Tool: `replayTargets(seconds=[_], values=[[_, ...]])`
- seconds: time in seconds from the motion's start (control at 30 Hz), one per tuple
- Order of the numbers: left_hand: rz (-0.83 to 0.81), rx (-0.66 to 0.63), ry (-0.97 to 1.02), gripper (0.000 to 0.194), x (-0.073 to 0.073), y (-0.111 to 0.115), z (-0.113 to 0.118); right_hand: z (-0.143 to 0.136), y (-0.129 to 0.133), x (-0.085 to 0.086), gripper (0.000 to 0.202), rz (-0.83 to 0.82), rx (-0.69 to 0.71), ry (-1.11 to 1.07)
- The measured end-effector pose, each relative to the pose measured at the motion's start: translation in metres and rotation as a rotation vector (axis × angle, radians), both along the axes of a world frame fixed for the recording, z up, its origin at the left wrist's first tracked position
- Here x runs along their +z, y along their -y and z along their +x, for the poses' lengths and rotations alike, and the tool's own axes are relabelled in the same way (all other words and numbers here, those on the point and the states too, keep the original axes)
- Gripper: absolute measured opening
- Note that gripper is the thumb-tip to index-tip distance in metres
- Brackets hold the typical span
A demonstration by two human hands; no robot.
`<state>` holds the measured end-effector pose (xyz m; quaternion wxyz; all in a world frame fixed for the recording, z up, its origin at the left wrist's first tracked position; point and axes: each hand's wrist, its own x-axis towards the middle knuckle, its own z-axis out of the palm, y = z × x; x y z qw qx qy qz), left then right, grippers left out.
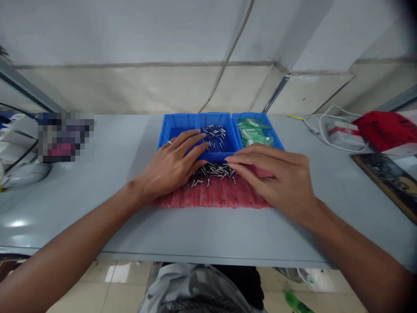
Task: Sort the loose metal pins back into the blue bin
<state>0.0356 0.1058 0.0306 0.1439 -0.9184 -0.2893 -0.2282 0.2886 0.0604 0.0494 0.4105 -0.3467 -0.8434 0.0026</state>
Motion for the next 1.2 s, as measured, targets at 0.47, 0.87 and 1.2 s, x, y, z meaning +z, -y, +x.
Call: replayTargets(seconds=[0.47, 0.87, 1.2], values=[[0.228, -0.159, 0.155, 0.02, 0.012, 0.017, 0.003, -0.017, 0.013, 0.006, 0.017, -0.441, 0.075, -0.586], [0.231, -0.187, 0.243, 0.015, 0.011, 0.015, 0.0, -0.02, 0.015, 0.003, 0.015, -0.486, 0.016, -0.615], [0.194, -0.075, 0.312, 0.035, 0.008, 0.015, -0.002, -0.015, 0.005, -0.002, 0.026, -0.565, 0.113, -0.772]])
